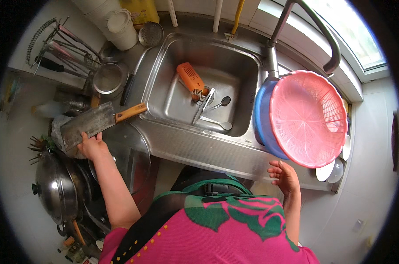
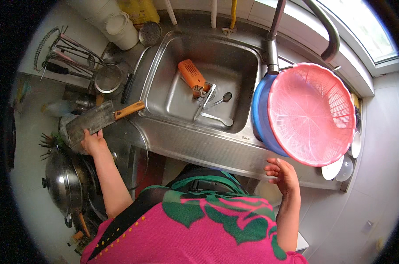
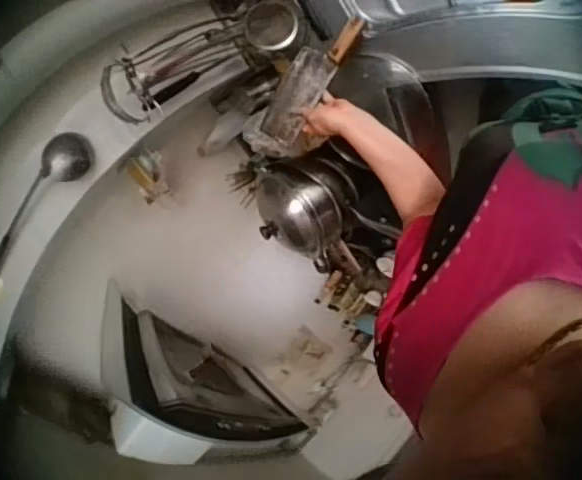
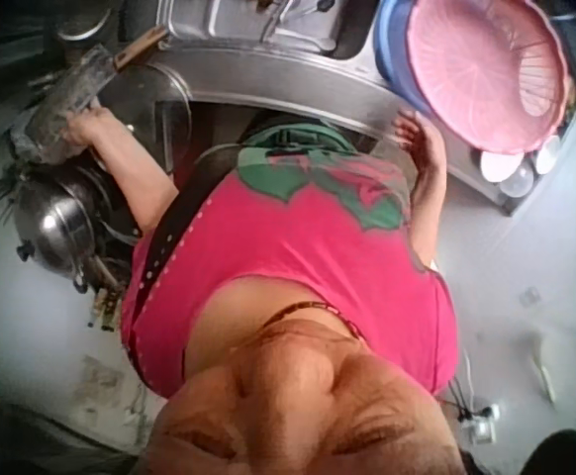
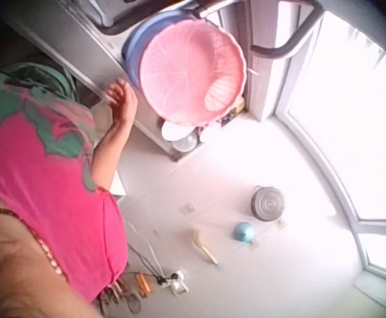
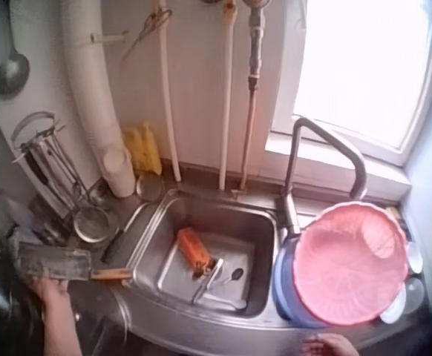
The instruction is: The person sits with a metal tray on their lap and uses a cleaver to slice small round fruits on a wooden cutting board. The person then transfers the cut pieces into a pink colander, carries it to the kitchen, and places it in the sink.
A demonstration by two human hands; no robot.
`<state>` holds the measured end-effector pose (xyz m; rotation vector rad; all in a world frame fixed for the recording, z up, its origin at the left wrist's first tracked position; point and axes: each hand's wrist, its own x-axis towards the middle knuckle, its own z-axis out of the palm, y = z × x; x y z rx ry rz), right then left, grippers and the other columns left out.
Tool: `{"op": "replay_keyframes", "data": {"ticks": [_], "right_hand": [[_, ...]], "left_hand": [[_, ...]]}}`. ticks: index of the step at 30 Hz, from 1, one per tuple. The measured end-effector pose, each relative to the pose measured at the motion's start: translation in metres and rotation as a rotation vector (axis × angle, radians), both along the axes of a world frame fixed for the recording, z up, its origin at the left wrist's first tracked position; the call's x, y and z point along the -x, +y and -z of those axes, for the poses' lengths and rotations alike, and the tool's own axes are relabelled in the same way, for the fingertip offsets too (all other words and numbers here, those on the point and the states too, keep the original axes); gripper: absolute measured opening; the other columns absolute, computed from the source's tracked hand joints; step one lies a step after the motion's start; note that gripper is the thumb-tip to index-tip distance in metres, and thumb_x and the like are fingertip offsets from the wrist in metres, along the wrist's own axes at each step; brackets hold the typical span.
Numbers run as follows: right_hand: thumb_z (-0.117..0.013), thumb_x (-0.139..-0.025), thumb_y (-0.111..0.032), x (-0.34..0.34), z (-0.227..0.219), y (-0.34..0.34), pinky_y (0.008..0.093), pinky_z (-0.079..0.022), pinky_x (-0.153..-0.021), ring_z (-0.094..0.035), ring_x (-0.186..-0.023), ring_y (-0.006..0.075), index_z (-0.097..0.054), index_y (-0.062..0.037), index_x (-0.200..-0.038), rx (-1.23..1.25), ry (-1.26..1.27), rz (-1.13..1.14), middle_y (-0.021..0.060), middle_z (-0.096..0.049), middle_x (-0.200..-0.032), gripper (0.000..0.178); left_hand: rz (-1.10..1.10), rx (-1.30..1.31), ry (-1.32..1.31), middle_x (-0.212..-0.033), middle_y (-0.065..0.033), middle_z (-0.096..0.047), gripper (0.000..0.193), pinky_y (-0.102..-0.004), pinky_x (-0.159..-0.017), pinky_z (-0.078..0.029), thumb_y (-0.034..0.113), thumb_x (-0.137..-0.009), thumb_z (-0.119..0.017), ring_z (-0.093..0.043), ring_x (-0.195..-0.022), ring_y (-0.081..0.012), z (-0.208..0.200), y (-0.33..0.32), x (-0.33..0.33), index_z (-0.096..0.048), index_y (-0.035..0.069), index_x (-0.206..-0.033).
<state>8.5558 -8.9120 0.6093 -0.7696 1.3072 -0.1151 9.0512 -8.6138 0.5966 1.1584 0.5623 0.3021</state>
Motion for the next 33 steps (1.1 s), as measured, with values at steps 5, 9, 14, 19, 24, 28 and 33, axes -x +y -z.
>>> {"op": "replay_keyframes", "data": {"ticks": [5,9,14,19,24,28,33], "right_hand": [[-0.049,-0.094,-0.028,-0.063,0.014,-0.007,0.0246,-0.045,-0.053,-0.056,-0.058,0.0121,-0.059,-0.003,-0.086,0.197,-0.09,-0.233,0.0046,-0.06,-0.068,0.028],[-0.046,-0.096,-0.022,-0.124,0.021,-0.009,0.0239,-0.045,-0.054,-0.055,-0.058,0.0112,-0.058,0.0009,-0.085,0.328,-0.111,-0.339,0.0047,-0.058,-0.065,0.028],[-0.05,-0.093,-0.019,-0.188,0.052,-0.027,0.0239,-0.047,-0.055,-0.056,-0.059,0.0106,-0.061,0.0007,-0.098,0.39,-0.087,-0.525,0.0068,-0.063,-0.073,0.023],[-0.056,-0.087,-0.02,-0.24,0.124,-0.054,0.03,-0.05,-0.065,-0.063,-0.072,0.0191,-0.061,-0.001,-0.106,0.56,0.054,-0.83,0.0119,-0.066,-0.086,0.028],[-0.059,-0.081,-0.024,-0.288,0.195,-0.062,0.0401,-0.048,-0.084,-0.062,-0.094,0.0328,-0.064,-0.0082,-0.107,0.89,0.285,-1.072,0.0156,-0.065,-0.101,0.03],[-0.058,-0.081,-0.023,-0.31,0.226,-0.056,0.0419,-0.05,-0.08,-0.062,-0.093,0.0328,-0.064,-0.0087,-0.099,0.913,0.398,-1.223,0.0153,-0.065,-0.098,0.024],[-0.05,-0.083,-0.017,-0.313,0.263,-0.048,0.0425,-0.051,-0.072,-0.064,-0.086,0.0313,-0.063,-0.0068,-0.091,1.105,0.459,-1.207,0.0154,-0.063,-0.095,0.018]], "left_hand": [[0.063,0.015,0.105,-0.125,-0.0189,-0.046,0.036,-0.0522,-0.087,-0.051,0.008,-0.094,-0.045,-0.052,-0.11,-0.0352,0.013,0.004,-0.011,-0.034,0.004,-0.128],[0.183,0.182,0.149,-0.121,-0.0191,-0.05,0.029,-0.0502,-0.089,-0.05,0.012,-0.097,-0.04,-0.054,-0.108,-0.0331,0.047,0.031,-0.034,-0.041,-0.002,-0.122],[0.187,0.177,0.188,-0.116,-0.018,-0.054,0.027,-0.0462,-0.091,-0.05,0.012,-0.098,-0.038,-0.056,-0.105,-0.0311,0.058,0.029,-0.038,-0.046,-0.002,-0.119],[0.124,0.087,0.251,-0.112,-0.0162,-0.056,0.022,-0.0434,-0.09,-0.051,0.009,-0.096,-0.042,-0.057,-0.101,-0.0283,0.067,0.029,-0.045,-0.049,-0.002,-0.113],[0.192,0.095,0.239,-0.111,-0.0151,-0.056,0.023,-0.0422,-0.093,-0.049,0.01,-0.094,-0.047,-0.056,-0.101,-0.0278,0.078,0.044,-0.041,-0.05,-0.002,-0.114],[0.132,0.056,0.217,-0.118,-0.0138,-0.05,0.031,-0.0413,-0.098,-0.043,0.012,-0.091,-0.052,-0.05,-0.11,-0.026,0.066,0.05,-0.032,-0.047,-0.002,-0.119],[-0.052,-0.338,0.099,-0.126,-0.0138,-0.045,0.038,-0.04,-0.099,-0.039,0.011,-0.092,-0.051,-0.045,-0.117,-0.0248,0.023,-0.004,0.022,-0.042,0.0,-0.127]]}}
